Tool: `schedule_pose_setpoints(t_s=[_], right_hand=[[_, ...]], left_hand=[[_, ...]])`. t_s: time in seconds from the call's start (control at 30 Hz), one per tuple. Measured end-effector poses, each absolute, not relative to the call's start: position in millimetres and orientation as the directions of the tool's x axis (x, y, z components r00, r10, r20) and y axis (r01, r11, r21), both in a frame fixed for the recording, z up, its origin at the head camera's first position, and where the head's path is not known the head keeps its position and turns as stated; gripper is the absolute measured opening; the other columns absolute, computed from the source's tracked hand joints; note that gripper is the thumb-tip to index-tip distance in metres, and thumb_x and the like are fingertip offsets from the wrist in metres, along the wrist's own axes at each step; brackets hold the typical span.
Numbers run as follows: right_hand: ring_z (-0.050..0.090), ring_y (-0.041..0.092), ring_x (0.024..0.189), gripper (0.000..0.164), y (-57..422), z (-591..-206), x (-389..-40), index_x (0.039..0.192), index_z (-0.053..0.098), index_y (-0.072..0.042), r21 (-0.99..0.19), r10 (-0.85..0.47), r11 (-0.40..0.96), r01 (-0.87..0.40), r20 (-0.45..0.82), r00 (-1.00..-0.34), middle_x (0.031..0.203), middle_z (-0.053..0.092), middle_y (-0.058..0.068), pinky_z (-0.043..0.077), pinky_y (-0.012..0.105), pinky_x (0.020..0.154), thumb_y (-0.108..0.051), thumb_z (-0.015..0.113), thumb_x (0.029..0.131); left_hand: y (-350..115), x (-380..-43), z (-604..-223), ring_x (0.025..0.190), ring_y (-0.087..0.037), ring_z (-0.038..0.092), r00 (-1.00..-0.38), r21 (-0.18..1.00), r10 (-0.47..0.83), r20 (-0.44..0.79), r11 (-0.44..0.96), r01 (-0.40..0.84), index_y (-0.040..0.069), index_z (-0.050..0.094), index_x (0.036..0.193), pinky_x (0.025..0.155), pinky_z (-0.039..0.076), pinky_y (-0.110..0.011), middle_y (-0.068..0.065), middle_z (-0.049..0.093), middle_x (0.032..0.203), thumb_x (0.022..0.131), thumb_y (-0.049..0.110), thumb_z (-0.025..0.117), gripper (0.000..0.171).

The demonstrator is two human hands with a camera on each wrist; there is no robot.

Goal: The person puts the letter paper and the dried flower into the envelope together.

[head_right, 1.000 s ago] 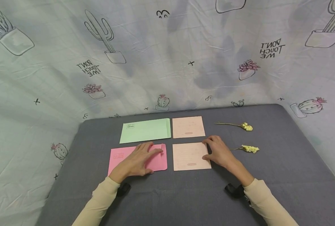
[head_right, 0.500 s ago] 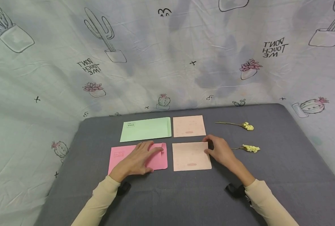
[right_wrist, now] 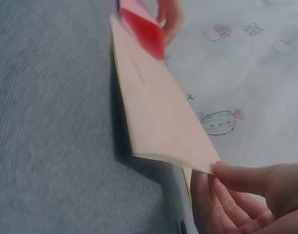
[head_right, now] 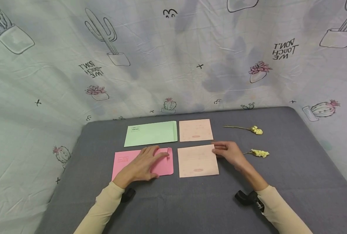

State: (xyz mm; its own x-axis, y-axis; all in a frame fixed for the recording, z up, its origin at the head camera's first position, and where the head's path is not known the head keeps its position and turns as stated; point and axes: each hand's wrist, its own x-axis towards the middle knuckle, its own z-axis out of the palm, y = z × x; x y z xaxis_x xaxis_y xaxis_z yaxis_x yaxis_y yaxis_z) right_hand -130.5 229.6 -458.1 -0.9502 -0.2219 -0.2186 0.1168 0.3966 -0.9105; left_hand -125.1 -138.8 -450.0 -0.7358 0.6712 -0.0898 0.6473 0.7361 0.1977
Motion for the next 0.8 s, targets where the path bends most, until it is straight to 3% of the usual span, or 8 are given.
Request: schedule_pose_setpoints(t_s=[0.13,0.2,0.6,0.8], right_hand=[[0.065,0.000,0.095,0.054,228.9,-461.2,-132.3,0.136,0.047,0.014,-0.938,-0.216,0.269,0.219,-0.281,-0.935,0.128,0.059,0.027,0.055,0.026,0.084,-0.019,0.063,0.097],[0.064,-0.003,0.093,0.056,227.2,-463.2,-133.5,0.137,0.044,0.016,-0.943,-0.223,0.221,0.251,-0.299,-0.928,0.128,0.060,0.025,0.055,0.024,0.084,-0.019,0.063,0.097],[0.065,0.000,0.093,0.057,208.2,-470.9,-137.9,0.138,0.039,0.017,-0.946,-0.242,0.097,0.309,-0.324,-0.915,0.114,0.066,0.005,0.055,0.026,0.085,-0.014,0.063,0.097],[0.070,0.007,0.089,0.049,202.4,-472.6,-135.6,0.133,0.046,0.018,-0.947,-0.245,0.150,0.282,-0.312,-0.918,0.116,0.067,0.019,0.056,0.030,0.081,-0.011,0.062,0.097]], left_hand=[[-139.3,-124.9,-450.9,0.134,-0.028,0.035,-0.736,0.203,0.671,-0.090,0.736,0.646,0.029,0.042,0.145,0.112,0.027,-0.053,-0.014,0.040,0.143,0.073,0.040,0.083,0.084],[-139.4,-124.9,-451.0,0.134,-0.030,0.036,-0.737,0.209,0.670,-0.091,0.736,0.644,0.029,0.042,0.146,0.112,0.027,-0.053,-0.014,0.040,0.143,0.073,0.039,0.083,0.085],[-139.5,-126.1,-451.6,0.135,-0.030,0.035,-0.738,0.219,0.667,-0.100,0.738,0.638,0.030,0.042,0.145,0.112,0.026,-0.053,-0.014,0.039,0.144,0.074,0.038,0.082,0.083],[-139.8,-126.0,-451.4,0.136,-0.030,0.035,-0.728,0.222,0.679,-0.094,0.727,0.650,0.029,0.043,0.145,0.112,0.027,-0.054,-0.015,0.039,0.144,0.074,0.037,0.083,0.082]])
